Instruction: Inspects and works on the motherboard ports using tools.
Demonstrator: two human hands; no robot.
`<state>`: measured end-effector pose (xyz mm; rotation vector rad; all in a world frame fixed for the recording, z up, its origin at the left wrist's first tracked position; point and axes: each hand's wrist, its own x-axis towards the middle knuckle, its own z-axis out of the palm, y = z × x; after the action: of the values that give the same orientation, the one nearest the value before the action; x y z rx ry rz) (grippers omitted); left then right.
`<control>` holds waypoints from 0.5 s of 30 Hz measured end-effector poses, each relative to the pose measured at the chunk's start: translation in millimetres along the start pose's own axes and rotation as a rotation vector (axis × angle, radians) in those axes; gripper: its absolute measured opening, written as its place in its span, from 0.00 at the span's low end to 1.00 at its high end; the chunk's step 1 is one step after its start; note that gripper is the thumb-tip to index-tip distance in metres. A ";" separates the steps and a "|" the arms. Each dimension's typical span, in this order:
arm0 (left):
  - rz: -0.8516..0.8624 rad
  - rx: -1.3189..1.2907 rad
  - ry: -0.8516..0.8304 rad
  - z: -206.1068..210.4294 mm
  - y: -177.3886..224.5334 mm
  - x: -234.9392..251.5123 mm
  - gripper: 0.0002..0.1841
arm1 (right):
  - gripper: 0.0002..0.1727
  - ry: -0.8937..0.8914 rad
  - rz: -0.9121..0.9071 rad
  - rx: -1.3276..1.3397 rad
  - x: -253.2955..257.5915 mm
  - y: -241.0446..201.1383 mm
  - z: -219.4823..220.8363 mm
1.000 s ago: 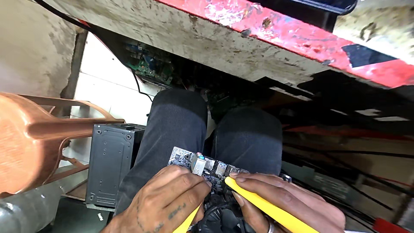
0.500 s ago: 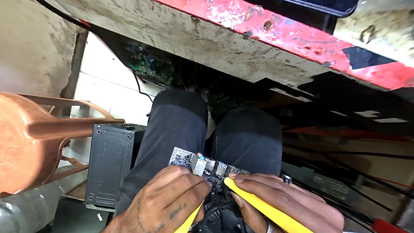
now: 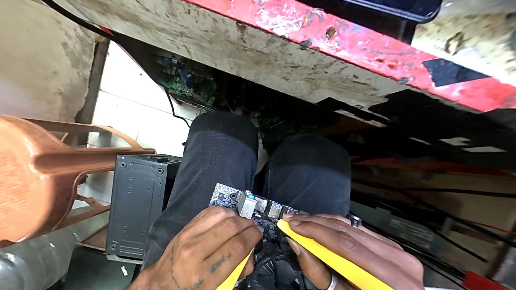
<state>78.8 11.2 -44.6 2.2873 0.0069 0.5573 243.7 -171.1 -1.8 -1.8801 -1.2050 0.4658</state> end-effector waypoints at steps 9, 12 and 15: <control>-0.002 0.000 -0.008 -0.3 -0.2 0.3 0.08 | 0.07 0.004 -0.001 0.009 0.5 -0.3 0.2; 0.002 -0.001 0.000 -0.2 -0.3 0.3 0.08 | 0.07 0.007 -0.003 0.010 0.7 -0.5 0.4; -0.001 -0.001 -0.003 -0.8 0.3 0.0 0.07 | 0.07 0.008 -0.006 0.013 0.7 -0.2 0.8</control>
<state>78.5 11.5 -43.8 2.2870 0.0059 0.5527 243.4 -170.1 -2.0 -1.8657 -1.1989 0.4612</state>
